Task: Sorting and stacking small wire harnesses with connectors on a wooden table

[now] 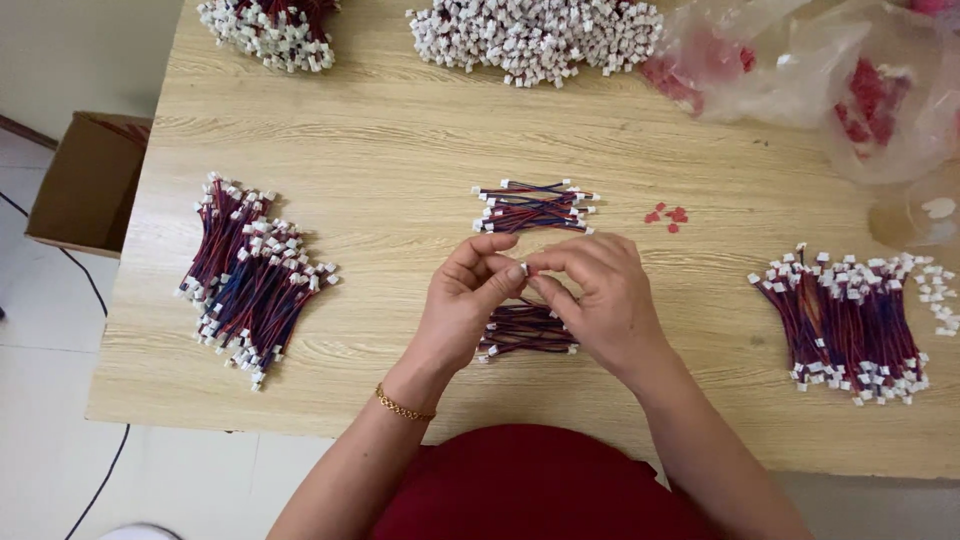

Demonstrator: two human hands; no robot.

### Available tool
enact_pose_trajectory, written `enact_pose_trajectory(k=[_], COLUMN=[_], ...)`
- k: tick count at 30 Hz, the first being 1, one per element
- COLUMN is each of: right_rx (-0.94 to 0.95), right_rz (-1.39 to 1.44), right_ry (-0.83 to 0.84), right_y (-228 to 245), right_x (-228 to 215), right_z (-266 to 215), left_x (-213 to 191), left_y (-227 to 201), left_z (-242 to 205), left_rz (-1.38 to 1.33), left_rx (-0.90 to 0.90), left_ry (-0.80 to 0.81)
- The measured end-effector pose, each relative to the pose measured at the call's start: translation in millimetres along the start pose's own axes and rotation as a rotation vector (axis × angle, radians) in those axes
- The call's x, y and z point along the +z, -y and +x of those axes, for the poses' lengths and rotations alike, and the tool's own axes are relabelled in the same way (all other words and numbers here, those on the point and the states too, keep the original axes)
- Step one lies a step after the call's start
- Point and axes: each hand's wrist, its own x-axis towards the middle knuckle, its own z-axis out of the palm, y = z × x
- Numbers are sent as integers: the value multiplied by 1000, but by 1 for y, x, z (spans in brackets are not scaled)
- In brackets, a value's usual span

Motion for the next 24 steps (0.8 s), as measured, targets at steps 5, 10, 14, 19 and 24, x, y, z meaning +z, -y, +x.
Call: enact_pose_trajectory(k=[5, 10, 14, 19, 24], right_rx=[147, 219, 237, 313, 350], right_rz=[203, 378, 484, 649, 671], right_ry=[-3, -14, 10, 140, 165], right_y=[3, -6, -12, -17, -34], right_x=[3, 11, 17, 16, 39], right_z=[-1, -5, -7, -9, -35], left_x=[2, 0, -8, -18, -21], left_y=[-5, -5, -4, -15, -19], left_z=[-1, -1, 2, -2, -17], left_rz=[3, -9, -18, 53, 209], left_rx=[-19, -40, -42, -80, -150], left_ry=[36, 77, 80, 192, 262])
